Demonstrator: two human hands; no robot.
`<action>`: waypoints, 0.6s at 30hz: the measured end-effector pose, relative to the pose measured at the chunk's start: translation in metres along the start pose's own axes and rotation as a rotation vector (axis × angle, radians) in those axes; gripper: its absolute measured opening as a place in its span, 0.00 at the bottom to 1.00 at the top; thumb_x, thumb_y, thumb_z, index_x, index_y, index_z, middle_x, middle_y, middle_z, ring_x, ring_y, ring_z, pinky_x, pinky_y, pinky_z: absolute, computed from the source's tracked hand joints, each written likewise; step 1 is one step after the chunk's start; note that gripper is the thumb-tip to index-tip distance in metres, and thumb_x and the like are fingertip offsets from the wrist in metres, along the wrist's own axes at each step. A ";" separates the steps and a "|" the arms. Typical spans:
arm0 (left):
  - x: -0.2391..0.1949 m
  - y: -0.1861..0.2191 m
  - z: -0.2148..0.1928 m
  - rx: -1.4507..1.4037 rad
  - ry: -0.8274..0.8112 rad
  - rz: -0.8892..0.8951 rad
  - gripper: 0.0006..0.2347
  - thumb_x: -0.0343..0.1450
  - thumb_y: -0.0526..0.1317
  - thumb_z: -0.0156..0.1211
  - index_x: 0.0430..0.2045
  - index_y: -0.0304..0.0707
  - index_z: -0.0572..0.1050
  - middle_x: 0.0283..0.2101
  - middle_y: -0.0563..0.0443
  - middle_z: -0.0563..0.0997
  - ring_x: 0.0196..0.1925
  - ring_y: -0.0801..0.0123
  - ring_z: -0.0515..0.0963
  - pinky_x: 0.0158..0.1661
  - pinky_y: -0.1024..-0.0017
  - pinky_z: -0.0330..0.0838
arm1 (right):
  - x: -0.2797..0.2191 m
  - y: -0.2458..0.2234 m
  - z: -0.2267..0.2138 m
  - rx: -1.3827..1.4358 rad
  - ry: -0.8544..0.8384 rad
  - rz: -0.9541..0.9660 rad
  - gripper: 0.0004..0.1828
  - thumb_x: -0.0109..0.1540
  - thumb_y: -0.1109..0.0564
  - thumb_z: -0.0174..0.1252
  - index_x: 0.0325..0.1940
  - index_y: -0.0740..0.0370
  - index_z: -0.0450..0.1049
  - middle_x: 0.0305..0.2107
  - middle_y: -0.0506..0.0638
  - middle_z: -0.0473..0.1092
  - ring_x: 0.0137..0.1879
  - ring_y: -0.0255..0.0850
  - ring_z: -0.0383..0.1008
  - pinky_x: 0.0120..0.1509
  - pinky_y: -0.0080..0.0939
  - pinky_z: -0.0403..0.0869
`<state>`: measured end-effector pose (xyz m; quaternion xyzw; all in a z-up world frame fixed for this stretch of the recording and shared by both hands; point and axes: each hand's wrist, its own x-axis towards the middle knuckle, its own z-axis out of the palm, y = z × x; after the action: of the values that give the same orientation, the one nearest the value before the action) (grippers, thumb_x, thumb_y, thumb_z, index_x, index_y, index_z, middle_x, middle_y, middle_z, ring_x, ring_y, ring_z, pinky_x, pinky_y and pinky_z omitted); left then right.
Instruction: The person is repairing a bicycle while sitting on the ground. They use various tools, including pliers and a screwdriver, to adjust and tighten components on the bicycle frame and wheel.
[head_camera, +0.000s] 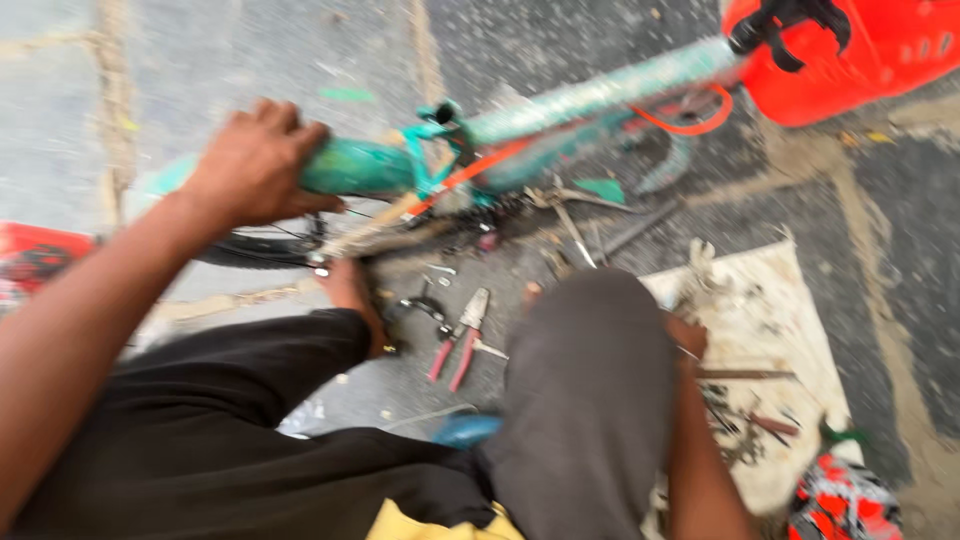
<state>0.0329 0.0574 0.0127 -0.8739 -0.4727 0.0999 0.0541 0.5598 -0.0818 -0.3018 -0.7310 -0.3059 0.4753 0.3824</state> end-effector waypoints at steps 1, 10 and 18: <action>0.001 0.002 -0.002 0.008 0.000 -0.005 0.35 0.59 0.66 0.70 0.50 0.36 0.76 0.46 0.33 0.77 0.51 0.43 0.76 0.48 0.51 0.71 | 0.000 0.005 -0.024 0.095 -0.009 0.041 0.12 0.70 0.55 0.55 0.53 0.66 0.74 0.45 0.55 0.74 0.51 0.48 0.75 0.57 0.47 0.72; 0.001 0.004 -0.008 -0.069 -0.018 -0.033 0.38 0.56 0.69 0.68 0.50 0.36 0.77 0.45 0.35 0.77 0.51 0.48 0.75 0.50 0.52 0.70 | -0.138 -0.042 -0.223 0.635 -0.026 0.029 0.09 0.71 0.60 0.51 0.55 0.64 0.68 0.45 0.56 0.71 0.52 0.45 0.74 0.58 0.48 0.74; -0.001 0.009 -0.001 -0.097 0.008 -0.008 0.38 0.58 0.68 0.69 0.52 0.34 0.76 0.42 0.36 0.79 0.45 0.46 0.80 0.44 0.50 0.75 | -0.268 -0.169 -0.008 0.550 -0.136 0.254 0.25 0.61 0.64 0.54 0.64 0.63 0.67 0.35 0.47 0.71 0.38 0.36 0.71 0.43 0.45 0.77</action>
<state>0.0398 0.0517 0.0118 -0.8740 -0.4802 0.0731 0.0139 0.4563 -0.2128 -0.0324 -0.5988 -0.0971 0.6321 0.4821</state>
